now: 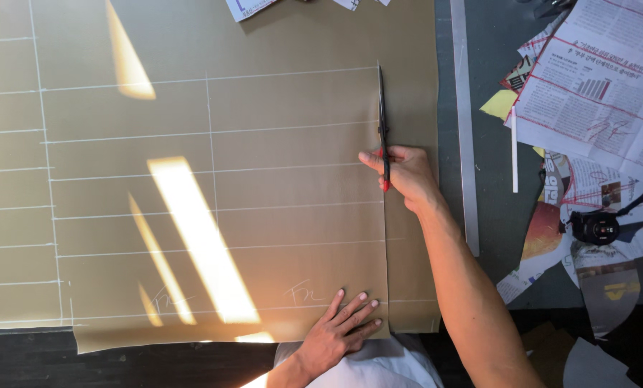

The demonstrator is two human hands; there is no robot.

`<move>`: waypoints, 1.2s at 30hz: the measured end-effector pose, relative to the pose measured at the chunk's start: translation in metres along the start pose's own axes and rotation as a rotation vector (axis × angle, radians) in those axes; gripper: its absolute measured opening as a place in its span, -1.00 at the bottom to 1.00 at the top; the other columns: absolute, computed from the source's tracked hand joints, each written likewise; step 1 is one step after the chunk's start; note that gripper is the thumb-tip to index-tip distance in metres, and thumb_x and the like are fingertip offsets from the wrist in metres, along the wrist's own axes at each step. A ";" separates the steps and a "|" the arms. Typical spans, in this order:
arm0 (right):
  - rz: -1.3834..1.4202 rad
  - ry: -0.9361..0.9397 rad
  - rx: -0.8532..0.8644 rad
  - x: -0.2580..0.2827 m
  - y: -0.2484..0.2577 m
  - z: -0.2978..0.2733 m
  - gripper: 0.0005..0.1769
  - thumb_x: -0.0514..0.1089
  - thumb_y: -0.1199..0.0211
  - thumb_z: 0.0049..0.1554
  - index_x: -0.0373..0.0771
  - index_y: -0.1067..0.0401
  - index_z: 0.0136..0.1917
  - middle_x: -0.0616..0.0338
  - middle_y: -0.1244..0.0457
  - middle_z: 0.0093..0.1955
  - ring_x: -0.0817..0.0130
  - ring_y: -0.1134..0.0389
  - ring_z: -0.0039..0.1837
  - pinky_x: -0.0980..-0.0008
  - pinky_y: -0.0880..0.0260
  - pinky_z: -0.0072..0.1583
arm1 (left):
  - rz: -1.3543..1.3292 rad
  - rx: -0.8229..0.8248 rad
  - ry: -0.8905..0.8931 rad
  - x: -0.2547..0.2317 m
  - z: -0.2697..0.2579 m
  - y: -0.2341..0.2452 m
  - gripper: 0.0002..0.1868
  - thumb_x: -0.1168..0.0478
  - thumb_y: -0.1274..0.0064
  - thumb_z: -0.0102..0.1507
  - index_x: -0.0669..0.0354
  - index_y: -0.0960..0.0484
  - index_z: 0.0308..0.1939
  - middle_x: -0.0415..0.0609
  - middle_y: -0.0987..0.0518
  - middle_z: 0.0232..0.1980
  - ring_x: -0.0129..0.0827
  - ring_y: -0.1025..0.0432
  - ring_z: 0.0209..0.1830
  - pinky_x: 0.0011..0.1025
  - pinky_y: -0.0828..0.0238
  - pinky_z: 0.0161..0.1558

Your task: The person uses a metal ruler and a white pencil to draw straight lines on a large sheet of brown cardboard. They then use scissors to cut along the marked lines, separating a rectangular piece from the main sheet.

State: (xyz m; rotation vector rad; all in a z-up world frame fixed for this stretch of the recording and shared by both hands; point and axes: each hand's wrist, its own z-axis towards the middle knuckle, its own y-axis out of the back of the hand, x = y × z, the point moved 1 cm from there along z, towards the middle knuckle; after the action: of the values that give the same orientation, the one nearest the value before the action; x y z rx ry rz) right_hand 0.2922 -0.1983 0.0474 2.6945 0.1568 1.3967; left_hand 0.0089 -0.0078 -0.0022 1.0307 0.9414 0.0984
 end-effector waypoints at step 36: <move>0.105 0.065 0.101 -0.022 0.004 0.025 -0.56 0.04 -0.58 -0.05 -0.36 -0.53 -0.15 0.27 -0.27 -0.38 0.55 -0.20 -0.43 0.48 -0.17 -0.36 | 0.129 -0.347 -0.034 0.018 -0.012 -0.073 -0.79 -0.04 -0.23 0.28 -0.07 -0.78 -0.18 -0.05 -0.59 0.30 -0.13 -0.37 0.44 0.20 -0.01 0.46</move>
State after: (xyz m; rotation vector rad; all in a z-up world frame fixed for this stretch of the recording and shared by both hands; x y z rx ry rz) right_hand 0.3005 -0.2061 0.0157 2.7773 0.0948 1.5467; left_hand -0.0134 -0.0306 -0.0713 0.7674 0.7924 0.3390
